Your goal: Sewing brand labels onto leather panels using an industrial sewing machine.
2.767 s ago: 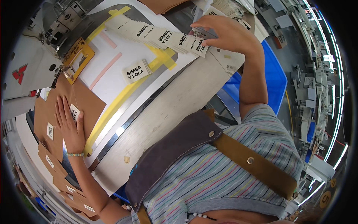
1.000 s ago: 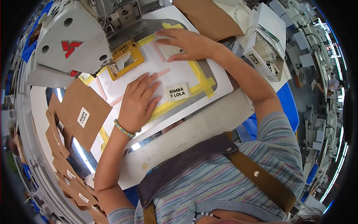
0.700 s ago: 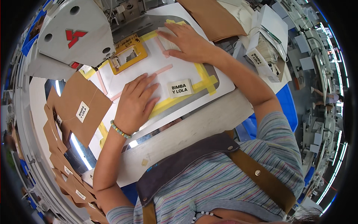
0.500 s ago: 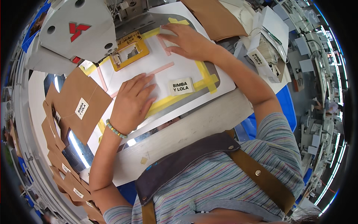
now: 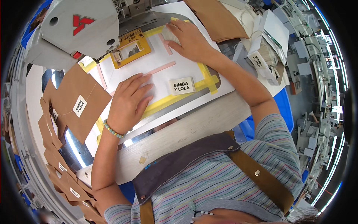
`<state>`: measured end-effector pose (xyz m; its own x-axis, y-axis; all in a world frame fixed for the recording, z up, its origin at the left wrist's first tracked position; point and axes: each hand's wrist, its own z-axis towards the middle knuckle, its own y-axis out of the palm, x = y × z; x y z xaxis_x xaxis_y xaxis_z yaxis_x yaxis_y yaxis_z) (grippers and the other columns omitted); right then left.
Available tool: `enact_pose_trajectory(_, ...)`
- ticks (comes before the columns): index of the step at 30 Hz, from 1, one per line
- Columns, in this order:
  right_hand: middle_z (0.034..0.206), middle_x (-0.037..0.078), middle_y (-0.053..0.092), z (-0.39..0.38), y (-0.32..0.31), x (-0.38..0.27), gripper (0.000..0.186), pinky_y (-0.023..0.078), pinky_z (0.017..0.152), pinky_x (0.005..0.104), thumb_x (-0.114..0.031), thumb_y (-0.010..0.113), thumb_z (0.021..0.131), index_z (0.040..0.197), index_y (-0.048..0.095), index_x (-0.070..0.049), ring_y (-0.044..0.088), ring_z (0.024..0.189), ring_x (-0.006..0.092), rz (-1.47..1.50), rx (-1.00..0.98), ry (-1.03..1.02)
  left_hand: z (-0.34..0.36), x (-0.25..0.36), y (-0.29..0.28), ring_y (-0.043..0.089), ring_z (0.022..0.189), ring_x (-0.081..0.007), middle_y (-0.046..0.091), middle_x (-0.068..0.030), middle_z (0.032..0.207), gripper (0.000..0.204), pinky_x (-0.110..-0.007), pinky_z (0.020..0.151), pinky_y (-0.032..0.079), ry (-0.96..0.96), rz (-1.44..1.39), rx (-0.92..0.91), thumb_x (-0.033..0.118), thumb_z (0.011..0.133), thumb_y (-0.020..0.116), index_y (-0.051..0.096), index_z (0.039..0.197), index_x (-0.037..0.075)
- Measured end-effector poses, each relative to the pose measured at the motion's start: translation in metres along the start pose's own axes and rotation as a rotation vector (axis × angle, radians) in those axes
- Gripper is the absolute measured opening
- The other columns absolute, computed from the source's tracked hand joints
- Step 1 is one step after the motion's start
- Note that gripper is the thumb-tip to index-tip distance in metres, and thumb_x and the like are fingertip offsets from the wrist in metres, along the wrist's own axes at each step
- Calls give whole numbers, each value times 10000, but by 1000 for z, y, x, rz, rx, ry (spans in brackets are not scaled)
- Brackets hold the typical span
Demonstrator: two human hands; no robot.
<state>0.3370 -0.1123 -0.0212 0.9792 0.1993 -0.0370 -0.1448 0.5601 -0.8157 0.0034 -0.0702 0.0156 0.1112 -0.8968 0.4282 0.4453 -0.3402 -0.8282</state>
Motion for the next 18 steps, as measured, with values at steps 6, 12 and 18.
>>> enact_pose_trajectory(6,1291,178,695,6,-10,-5,501,501,1004,503,-304,760,968,1350,674,8,649,1180,380,98,39,-25,-2,1,-1,597,1383,-370,681,-135,1439,336,-468,1133,491,-6,-9,-4,56,870,796,744,1202,39)
enact_pose_trajectory(12,1248,98,709,7,-15,2,422,473,1028,469,-246,757,961,1348,705,-85,636,1180,323,162,-26,-68,-2,2,0,594,1385,-369,678,-130,1443,362,-475,1137,495,7,-10,11,44,845,795,745,1203,41)
enact_pose_trajectory(18,1284,57,684,12,-13,17,390,435,1050,465,-230,738,974,1348,712,-124,596,1220,280,104,-99,-69,-2,1,0,589,1387,-369,678,-127,1444,383,-475,1136,499,21,8,8,35,828,798,739,1207,40)
